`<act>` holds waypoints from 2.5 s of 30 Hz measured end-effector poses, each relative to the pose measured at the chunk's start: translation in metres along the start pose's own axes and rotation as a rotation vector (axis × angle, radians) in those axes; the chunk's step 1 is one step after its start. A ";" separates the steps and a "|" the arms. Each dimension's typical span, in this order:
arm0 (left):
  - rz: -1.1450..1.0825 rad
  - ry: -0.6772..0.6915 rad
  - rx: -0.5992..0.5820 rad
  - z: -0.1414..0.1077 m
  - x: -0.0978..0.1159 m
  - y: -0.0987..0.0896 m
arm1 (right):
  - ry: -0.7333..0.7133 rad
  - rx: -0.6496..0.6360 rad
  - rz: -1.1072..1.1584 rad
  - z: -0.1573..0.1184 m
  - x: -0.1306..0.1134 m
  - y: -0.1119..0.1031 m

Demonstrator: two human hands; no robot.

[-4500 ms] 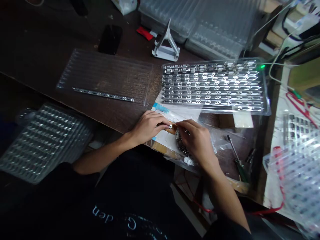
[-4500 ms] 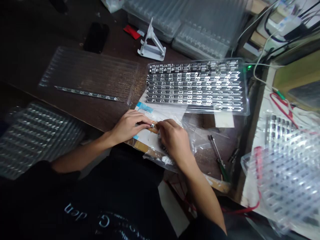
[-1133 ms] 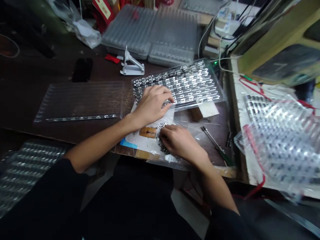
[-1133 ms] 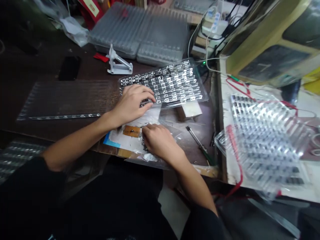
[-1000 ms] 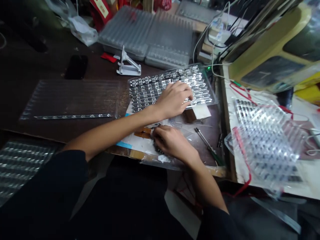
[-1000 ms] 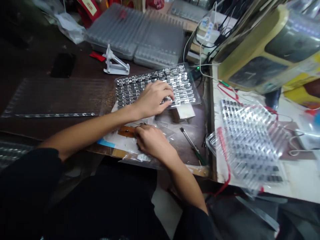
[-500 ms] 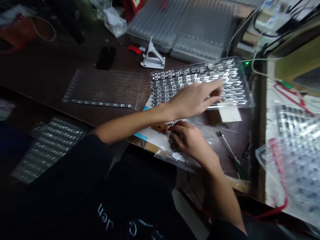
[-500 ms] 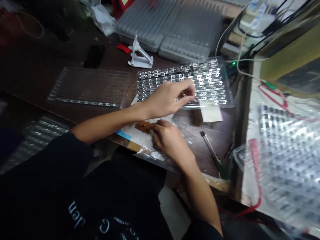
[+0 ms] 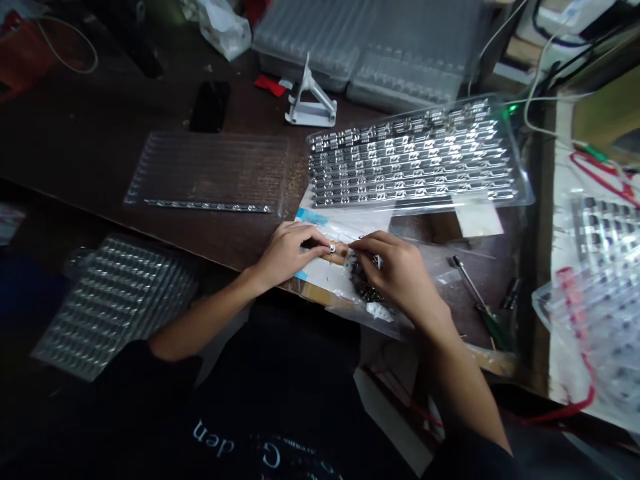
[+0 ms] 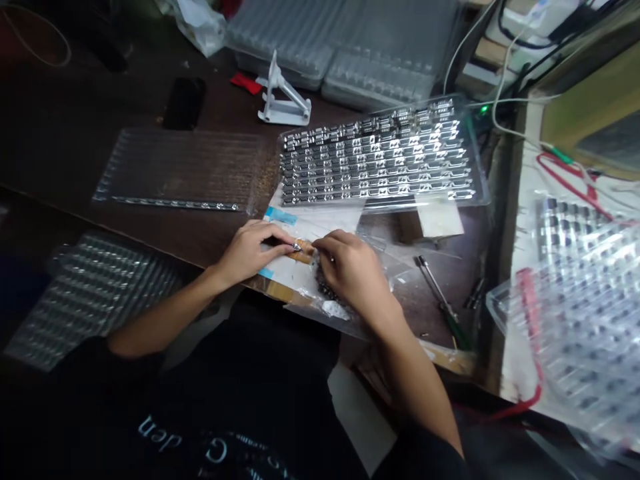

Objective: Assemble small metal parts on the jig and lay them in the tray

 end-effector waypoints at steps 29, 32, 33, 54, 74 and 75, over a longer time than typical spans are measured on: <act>0.093 -0.048 0.095 -0.015 0.003 -0.011 | -0.034 -0.134 -0.269 0.006 -0.016 0.017; 0.007 0.008 0.122 -0.008 0.015 -0.003 | 0.024 -0.101 -0.370 0.002 -0.004 0.004; -0.015 0.030 0.105 -0.006 0.019 0.002 | 0.037 -0.116 -0.394 0.002 -0.002 0.003; -0.029 0.087 0.068 0.000 0.021 0.022 | 0.073 0.119 -0.117 -0.002 0.007 -0.002; 0.107 -0.019 0.304 -0.019 -0.026 -0.060 | -0.207 -0.095 -0.344 0.008 -0.023 0.037; 0.089 -0.040 0.342 -0.016 -0.033 -0.067 | -0.214 -0.092 -0.351 0.007 -0.022 0.037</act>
Point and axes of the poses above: each hand's wrist, its own z-axis towards the middle knuckle, its own y-axis out of the palm, x = y × z, the point moved 4 cm from there along z, towards the middle knuckle
